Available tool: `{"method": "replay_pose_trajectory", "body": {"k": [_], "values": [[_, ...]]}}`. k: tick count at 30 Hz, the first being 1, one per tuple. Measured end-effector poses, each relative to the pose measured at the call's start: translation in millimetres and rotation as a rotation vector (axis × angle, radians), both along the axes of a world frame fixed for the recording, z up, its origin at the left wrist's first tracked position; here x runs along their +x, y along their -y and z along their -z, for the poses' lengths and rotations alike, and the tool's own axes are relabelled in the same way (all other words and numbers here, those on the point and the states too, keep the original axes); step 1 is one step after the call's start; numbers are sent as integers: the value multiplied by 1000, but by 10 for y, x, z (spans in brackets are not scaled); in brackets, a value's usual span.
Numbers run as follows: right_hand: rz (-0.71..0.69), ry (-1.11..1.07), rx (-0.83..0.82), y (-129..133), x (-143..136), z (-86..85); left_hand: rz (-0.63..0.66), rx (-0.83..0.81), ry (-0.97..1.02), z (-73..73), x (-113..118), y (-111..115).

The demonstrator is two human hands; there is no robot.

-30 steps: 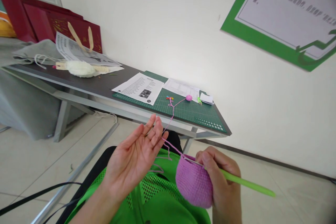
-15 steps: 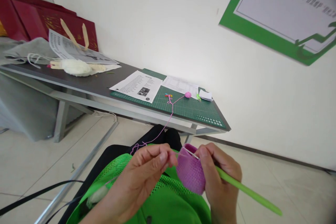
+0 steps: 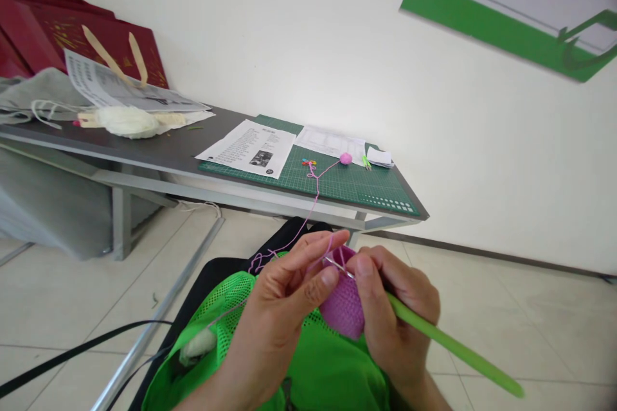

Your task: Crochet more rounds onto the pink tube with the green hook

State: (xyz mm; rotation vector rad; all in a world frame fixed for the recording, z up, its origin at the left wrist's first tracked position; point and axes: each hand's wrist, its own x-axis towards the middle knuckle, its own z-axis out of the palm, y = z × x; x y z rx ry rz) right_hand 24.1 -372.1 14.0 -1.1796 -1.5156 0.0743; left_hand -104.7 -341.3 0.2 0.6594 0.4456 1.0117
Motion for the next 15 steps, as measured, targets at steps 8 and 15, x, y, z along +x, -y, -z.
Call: {"method": "replay_pose_trajectory", "body": {"k": [8, 15], "values": [[-39, 64, 28, -10, 83, -88, 36, 238, -201, 2, -5, 35], [-121, 158, 29, 28, 183, -152, 40, 191, -175, -28, -5, 46]]}}
